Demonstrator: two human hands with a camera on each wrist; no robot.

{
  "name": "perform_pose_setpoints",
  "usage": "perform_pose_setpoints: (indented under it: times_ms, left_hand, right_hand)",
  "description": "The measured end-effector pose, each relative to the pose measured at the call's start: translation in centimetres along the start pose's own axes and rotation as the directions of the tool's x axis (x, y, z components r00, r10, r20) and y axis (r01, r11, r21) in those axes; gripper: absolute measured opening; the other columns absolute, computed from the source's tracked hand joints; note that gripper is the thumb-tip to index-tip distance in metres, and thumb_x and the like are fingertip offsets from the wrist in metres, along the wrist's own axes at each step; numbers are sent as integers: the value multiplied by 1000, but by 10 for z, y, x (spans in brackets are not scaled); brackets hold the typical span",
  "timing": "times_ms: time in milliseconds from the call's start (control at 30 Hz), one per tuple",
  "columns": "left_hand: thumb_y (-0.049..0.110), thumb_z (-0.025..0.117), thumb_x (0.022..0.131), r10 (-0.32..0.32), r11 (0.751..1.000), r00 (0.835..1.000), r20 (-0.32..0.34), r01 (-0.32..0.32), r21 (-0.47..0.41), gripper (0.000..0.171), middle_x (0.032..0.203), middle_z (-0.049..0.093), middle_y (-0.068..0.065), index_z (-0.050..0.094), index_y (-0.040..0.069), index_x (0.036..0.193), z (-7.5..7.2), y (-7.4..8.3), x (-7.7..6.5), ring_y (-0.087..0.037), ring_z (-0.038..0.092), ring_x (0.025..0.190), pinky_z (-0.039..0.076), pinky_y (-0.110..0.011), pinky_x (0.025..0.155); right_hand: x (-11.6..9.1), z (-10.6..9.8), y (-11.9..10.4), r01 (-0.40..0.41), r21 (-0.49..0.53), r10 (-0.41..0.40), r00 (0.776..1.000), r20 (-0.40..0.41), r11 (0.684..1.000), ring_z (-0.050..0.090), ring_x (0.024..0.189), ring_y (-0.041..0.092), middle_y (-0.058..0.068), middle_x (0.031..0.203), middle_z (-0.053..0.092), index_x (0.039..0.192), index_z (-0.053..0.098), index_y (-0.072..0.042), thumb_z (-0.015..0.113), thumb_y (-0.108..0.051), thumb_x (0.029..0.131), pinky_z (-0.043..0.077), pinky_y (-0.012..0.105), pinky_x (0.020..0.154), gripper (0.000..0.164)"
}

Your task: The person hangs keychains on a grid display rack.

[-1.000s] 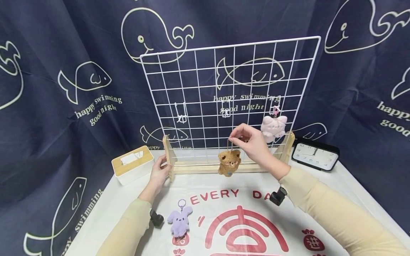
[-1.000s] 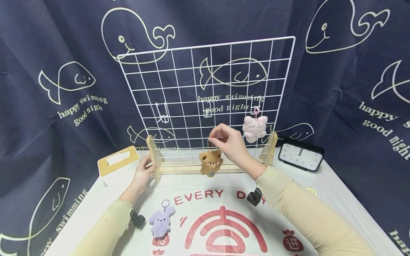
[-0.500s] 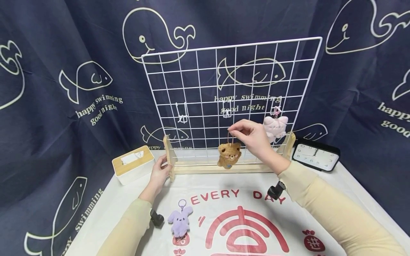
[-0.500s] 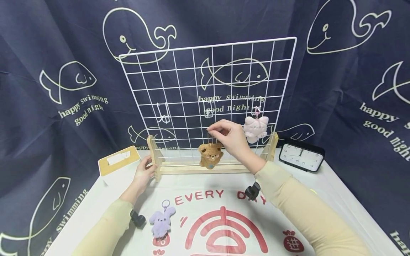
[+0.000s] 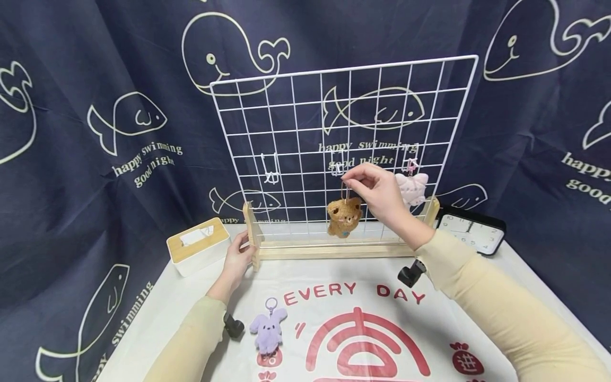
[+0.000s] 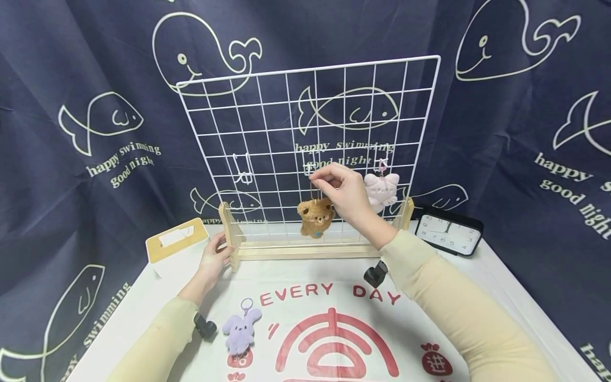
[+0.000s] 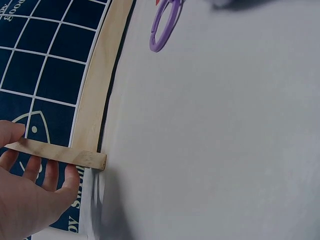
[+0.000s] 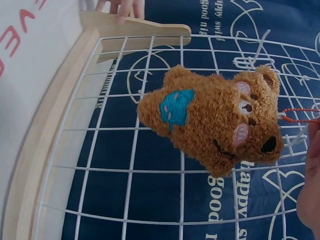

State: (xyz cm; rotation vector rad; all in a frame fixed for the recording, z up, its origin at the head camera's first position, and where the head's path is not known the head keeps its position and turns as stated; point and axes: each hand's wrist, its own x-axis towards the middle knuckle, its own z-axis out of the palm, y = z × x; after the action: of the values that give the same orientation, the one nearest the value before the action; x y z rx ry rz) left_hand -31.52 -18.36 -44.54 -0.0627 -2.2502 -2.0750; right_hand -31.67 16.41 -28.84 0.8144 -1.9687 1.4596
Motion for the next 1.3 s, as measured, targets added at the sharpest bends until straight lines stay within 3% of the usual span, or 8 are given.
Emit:
perform_pose_setpoints:
  times_ms: [333,533,800,1300]
  left_hand:
    - [-8,54,96,11,1000,1000,-3,-11,4,58,148,42,-32,38,-6,151,-1,-3,1,-49,46,133,46,-55,108]
    - [-8,53,96,13,1000,1000,-5,-13,7,57,147,43,-31,39,-6,151,-1,-5,3,-48,46,132,46,-55,108]
    - [-3,54,98,21,1000,999,-27,-21,3,57,149,42,-28,39,1,153,-5,-36,20,-47,45,134,45,-55,109]
    - [-2,56,99,22,1000,999,-39,-22,8,56,149,45,-25,41,3,153,-5,-39,22,-44,48,132,47,-55,107]
  right_hand:
    - [11,5,-7,16,69,-15,1000,-25,997,65,80,7,20,97,70,96,72,8,69,10,92,55,17,73,6]
    - [17,6,-7,-3,32,3,1000,-19,999,65,81,5,21,99,70,98,72,9,69,9,92,56,17,77,7]
    - [21,6,-5,-1,-10,1,1000,-5,1000,64,81,5,19,99,70,98,72,8,68,6,94,55,16,76,6]
    - [25,5,4,-53,-59,54,999,9,997,63,82,5,19,100,71,102,72,6,68,1,96,54,16,79,9]
